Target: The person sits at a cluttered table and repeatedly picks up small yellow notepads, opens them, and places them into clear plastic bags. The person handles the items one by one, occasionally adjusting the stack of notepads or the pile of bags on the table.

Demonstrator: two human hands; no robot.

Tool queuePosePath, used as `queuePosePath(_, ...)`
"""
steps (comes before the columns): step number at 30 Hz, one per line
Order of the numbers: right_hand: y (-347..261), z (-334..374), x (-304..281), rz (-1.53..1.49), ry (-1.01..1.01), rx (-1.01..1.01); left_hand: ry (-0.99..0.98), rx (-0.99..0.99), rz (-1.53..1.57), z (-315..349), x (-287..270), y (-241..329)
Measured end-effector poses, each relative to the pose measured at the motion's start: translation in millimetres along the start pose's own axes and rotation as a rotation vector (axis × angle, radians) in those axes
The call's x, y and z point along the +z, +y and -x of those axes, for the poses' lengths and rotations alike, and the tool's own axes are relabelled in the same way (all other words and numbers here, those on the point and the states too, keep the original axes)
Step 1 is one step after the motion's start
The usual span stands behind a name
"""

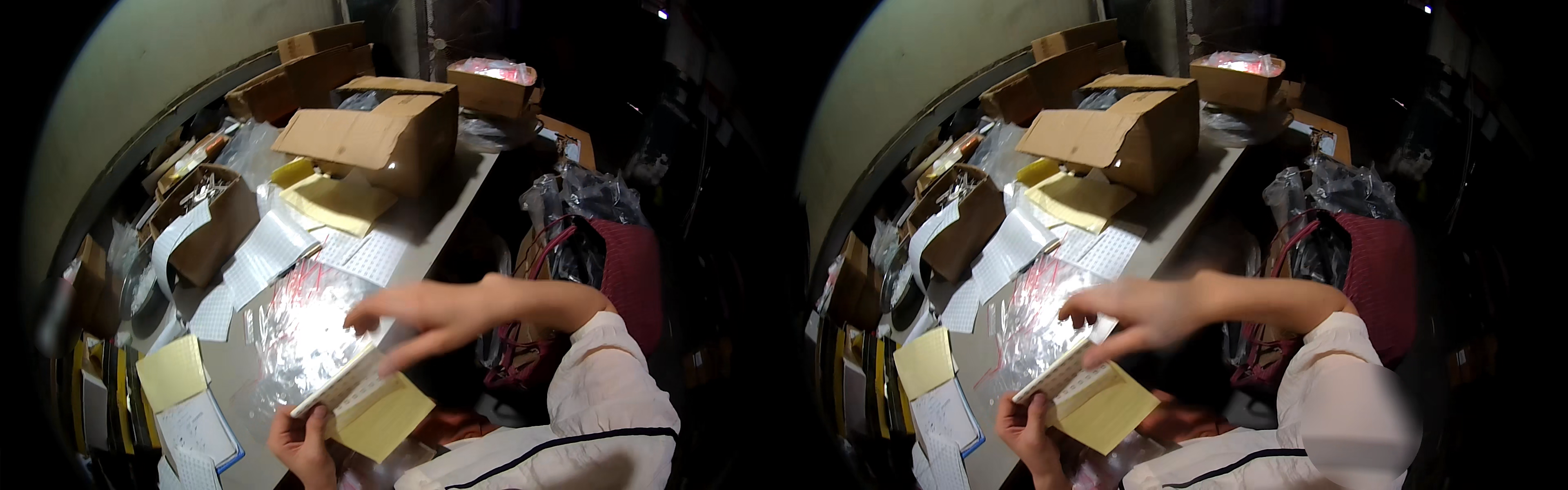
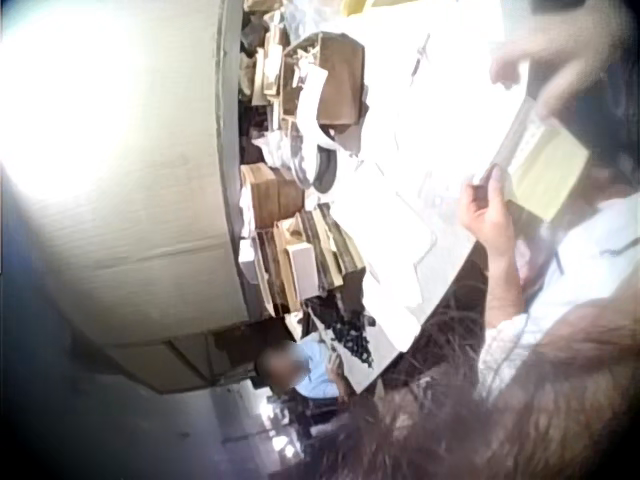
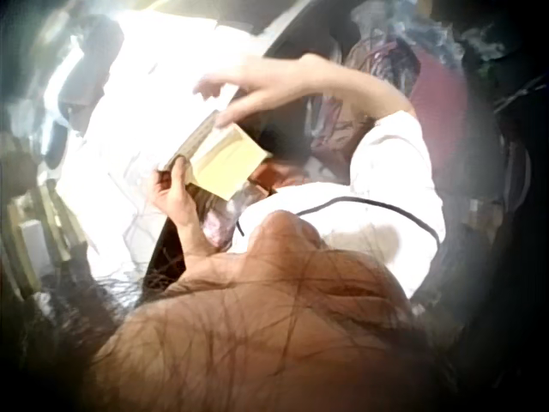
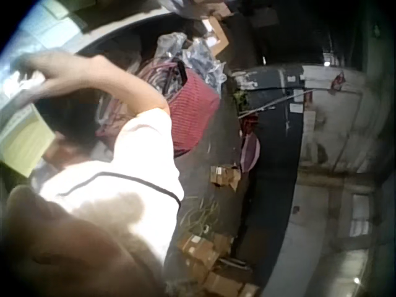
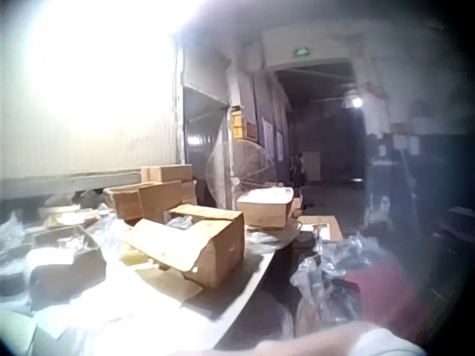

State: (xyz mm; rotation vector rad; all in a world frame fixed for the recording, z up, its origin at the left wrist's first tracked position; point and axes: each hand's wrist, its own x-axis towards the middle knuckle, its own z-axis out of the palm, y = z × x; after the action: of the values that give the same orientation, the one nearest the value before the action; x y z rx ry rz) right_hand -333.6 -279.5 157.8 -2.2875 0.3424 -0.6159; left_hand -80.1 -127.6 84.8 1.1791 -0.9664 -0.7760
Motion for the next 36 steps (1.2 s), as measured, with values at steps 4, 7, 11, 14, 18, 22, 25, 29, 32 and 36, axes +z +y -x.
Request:
queuePosePath(4, -6, 1, 51, -0.018, -0.076, 0.155, -0.031, -0.088, 0.001, 13, -14, 6)
queuePosePath(7, -12, -11, 64, -0.101, -0.053, 0.173, -0.023, -0.156, 0.018, 26, -36, 8)
queuePosePath(11, -20, -20, 92, -0.142, -0.028, 0.089, 0.014, -0.163, 0.045, 44, -57, 2)
queuePosePath(14, -27, -28, 110, -0.202, -0.055, 0.186, 0.05, -0.158, 0.018, 56, -74, -2)
queuePosePath(18, -22, -27, 132, -0.37, -0.064, 0.23, 0.028, -0.215, 0.059, 69, -91, -2)
queuePosePath(22, -16, -29, 153, -0.531, -0.11, 0.309, 0.029, -0.305, 0.189, 73, -101, 9)
queuePosePath(25, -24, -40, 156, -0.14, -0.157, 0.19, 0.071, -0.272, 0.098, 79, -104, 6)
queuePosePath(29, -33, -58, 168, 0.091, -0.125, -0.136, 0.044, -0.058, -0.22, 83, -106, -3)
queuePosePath(32, -40, -69, 172, 0.184, -0.139, -0.24, 0.058, 0.006, -0.317, 83, -106, 3)
queuePosePath(36, -39, -70, 180, 0.29, -0.197, -0.268, 0.068, -0.022, -0.305, 85, -111, -1)
